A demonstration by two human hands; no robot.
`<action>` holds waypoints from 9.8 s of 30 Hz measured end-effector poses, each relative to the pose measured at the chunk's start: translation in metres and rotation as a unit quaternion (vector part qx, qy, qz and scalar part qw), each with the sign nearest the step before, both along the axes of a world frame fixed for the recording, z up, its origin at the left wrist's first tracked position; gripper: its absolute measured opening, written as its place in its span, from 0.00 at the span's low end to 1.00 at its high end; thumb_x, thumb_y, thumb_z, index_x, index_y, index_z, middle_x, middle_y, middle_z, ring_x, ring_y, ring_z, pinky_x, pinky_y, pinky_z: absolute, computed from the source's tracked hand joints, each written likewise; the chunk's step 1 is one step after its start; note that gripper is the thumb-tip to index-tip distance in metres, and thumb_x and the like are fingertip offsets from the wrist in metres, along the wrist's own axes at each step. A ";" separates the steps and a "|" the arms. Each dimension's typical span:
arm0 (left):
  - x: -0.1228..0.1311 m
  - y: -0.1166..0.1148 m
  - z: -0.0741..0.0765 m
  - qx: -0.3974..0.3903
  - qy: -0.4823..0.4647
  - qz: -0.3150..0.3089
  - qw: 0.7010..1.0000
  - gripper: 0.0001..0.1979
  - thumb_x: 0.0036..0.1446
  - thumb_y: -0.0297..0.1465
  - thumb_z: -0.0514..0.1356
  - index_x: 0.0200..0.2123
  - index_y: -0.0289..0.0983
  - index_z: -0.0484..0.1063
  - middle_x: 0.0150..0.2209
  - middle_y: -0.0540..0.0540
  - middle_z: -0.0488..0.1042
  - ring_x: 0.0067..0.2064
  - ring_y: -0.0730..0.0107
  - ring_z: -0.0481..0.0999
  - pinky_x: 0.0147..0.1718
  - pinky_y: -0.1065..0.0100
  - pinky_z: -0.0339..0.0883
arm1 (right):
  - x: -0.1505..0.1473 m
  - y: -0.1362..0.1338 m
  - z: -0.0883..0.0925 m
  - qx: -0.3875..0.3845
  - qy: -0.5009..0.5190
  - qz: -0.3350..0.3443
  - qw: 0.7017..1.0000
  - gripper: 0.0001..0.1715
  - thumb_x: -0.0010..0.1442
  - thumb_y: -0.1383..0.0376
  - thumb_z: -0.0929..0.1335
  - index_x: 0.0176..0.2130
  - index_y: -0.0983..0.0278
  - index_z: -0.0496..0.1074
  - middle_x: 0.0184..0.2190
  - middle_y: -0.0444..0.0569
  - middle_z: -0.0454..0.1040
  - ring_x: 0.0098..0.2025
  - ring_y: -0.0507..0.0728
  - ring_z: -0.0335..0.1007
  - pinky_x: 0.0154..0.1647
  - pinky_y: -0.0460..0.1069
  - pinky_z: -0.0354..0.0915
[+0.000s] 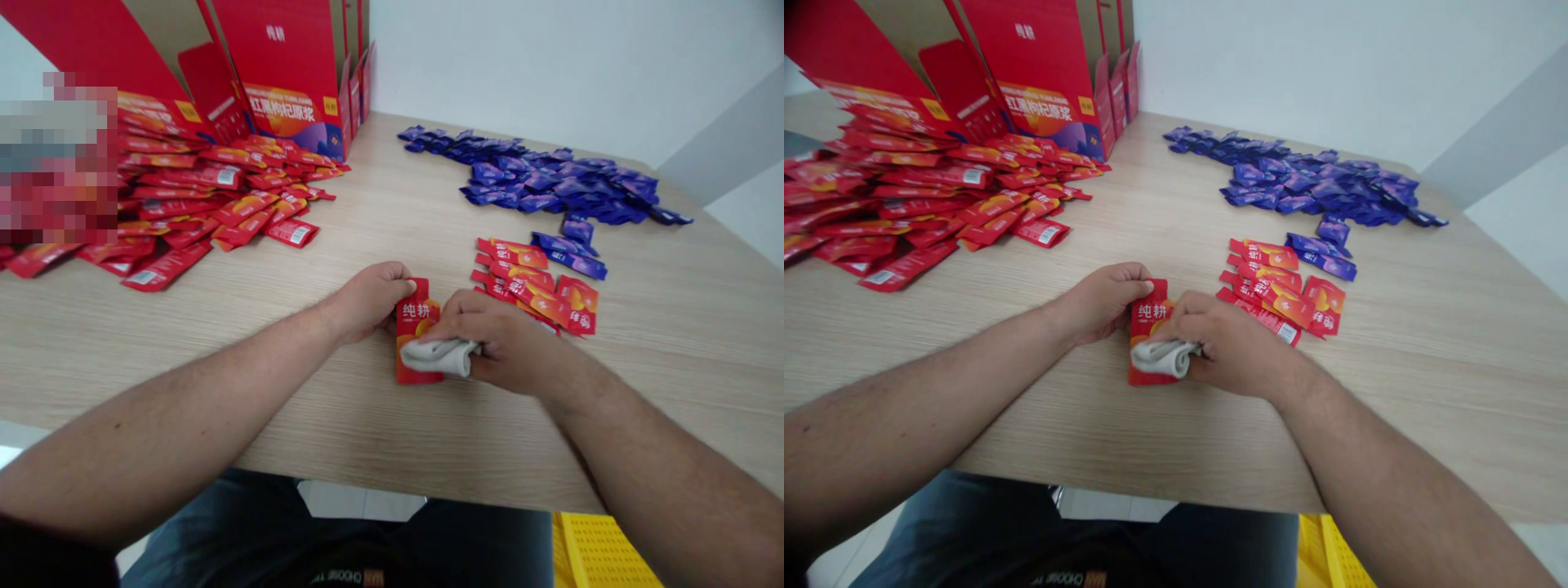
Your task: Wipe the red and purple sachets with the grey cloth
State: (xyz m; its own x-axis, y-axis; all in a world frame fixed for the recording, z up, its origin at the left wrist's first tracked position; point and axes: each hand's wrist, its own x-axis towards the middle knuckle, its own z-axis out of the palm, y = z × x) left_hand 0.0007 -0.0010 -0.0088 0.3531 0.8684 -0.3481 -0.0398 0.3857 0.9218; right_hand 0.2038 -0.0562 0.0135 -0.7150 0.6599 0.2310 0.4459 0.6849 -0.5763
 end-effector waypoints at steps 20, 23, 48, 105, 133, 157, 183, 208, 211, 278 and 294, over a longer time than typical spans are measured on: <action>-0.001 0.000 0.000 0.015 0.000 0.033 0.999 0.07 0.55 0.24 0.62 0.28 0.38 0.67 0.21 0.51 0.68 0.21 0.73 0.66 0.21 0.72 0.59 | -0.015 -0.020 0.007 -0.107 -0.026 0.087 0.990 0.23 0.55 0.76 0.74 0.48 0.56 0.81 0.39 0.44 0.74 0.37 0.51 0.72 0.38 0.45 0.69; -0.001 0.000 0.002 -0.002 -0.013 0.023 1.000 0.06 0.56 0.24 0.60 0.28 0.38 0.67 0.21 0.51 0.69 0.21 0.72 0.67 0.21 0.71 0.61 | -0.011 -0.011 0.000 -0.021 0.050 0.016 0.998 0.19 0.60 0.73 0.72 0.49 0.57 0.80 0.39 0.47 0.75 0.40 0.53 0.73 0.40 0.48 0.69; -0.013 0.009 0.013 -0.135 -0.240 0.066 0.959 0.04 0.42 0.28 0.55 0.22 0.39 0.60 0.23 0.46 0.72 0.22 0.63 0.73 0.22 0.63 0.71 | -0.011 0.003 -0.011 -0.138 0.156 -0.330 0.921 0.19 0.55 0.54 0.74 0.45 0.59 0.80 0.33 0.47 0.79 0.35 0.59 0.74 0.34 0.52 0.68; 0.008 -0.009 0.000 0.046 -0.003 0.035 0.998 0.08 0.53 0.20 0.63 0.24 0.35 0.73 0.20 0.50 0.72 0.20 0.76 0.68 0.19 0.75 0.61 | -0.013 -0.009 0.003 0.246 -0.056 -0.145 0.957 0.12 0.65 0.69 0.70 0.47 0.60 0.81 0.38 0.53 0.75 0.40 0.60 0.68 0.40 0.54 0.65; -0.024 0.027 0.014 0.035 -0.073 0.166 0.983 0.06 0.56 0.24 0.61 0.29 0.37 0.67 0.22 0.51 0.69 0.20 0.72 0.69 0.19 0.72 0.68 | -0.009 -0.012 -0.002 -0.090 0.006 0.049 0.995 0.22 0.57 0.75 0.74 0.49 0.59 0.80 0.41 0.47 0.75 0.41 0.53 0.73 0.40 0.47 0.69; -0.255 0.108 0.134 0.449 0.443 0.421 0.652 0.05 0.70 0.27 0.56 0.38 0.38 0.66 0.34 0.53 0.69 0.45 0.70 0.67 0.51 0.73 0.59 | -0.015 -0.012 -0.010 -0.145 -0.039 -0.017 0.989 0.14 0.65 0.67 0.68 0.48 0.56 0.79 0.43 0.50 0.76 0.42 0.57 0.76 0.40 0.50 0.71; -0.263 0.125 0.064 0.368 0.696 0.213 0.578 0.18 0.63 0.32 0.54 0.50 0.35 0.77 0.53 0.34 0.77 0.55 0.50 0.75 0.55 0.57 0.68 | -0.013 -0.012 -0.013 -0.152 -0.035 -0.016 0.988 0.23 0.60 0.73 0.68 0.52 0.56 0.78 0.44 0.49 0.74 0.45 0.55 0.74 0.45 0.49 0.69; 0.055 0.044 0.000 0.597 0.454 -0.324 0.577 0.14 0.64 0.31 0.58 0.52 0.40 0.76 0.53 0.43 0.77 0.54 0.61 0.76 0.51 0.63 0.71 | -0.020 -0.009 -0.003 -0.067 -0.022 0.033 0.997 0.11 0.58 0.72 0.72 0.41 0.61 0.82 0.38 0.47 0.76 0.40 0.54 0.70 0.41 0.48 0.63; 0.068 0.047 0.001 0.628 0.486 -0.316 0.519 0.13 0.68 0.33 0.55 0.50 0.39 0.76 0.52 0.41 0.78 0.52 0.57 0.77 0.46 0.60 0.73 | -0.020 -0.009 -0.003 -0.063 -0.007 0.048 0.997 0.09 0.59 0.72 0.71 0.37 0.61 0.81 0.36 0.45 0.77 0.39 0.53 0.70 0.40 0.47 0.63; -0.011 0.020 0.007 0.252 0.365 -0.185 0.877 0.08 0.60 0.31 0.61 0.29 0.37 0.78 0.21 0.51 0.74 0.21 0.74 0.69 0.21 0.71 0.58 | -0.018 -0.019 -0.003 0.034 -0.063 0.050 0.996 0.16 0.58 0.71 0.74 0.47 0.59 0.80 0.40 0.49 0.76 0.40 0.55 0.71 0.41 0.49 0.68; -0.014 0.019 0.009 0.170 0.266 -0.164 0.934 0.07 0.62 0.29 0.60 0.30 0.35 0.73 0.22 0.53 0.70 0.22 0.77 0.65 0.22 0.74 0.56 | -0.025 -0.004 -0.015 0.176 -0.021 -0.032 0.984 0.13 0.60 0.71 0.73 0.46 0.64 0.80 0.39 0.52 0.75 0.41 0.58 0.70 0.40 0.52 0.68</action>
State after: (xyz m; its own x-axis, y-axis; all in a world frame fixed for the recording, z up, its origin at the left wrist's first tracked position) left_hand -0.0130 0.0181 -0.0002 0.4752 0.8360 -0.2743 0.5289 -0.0223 0.8484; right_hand 0.1790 -0.0604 -0.0018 -0.6883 0.5888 0.4237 0.5135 0.8080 -0.2887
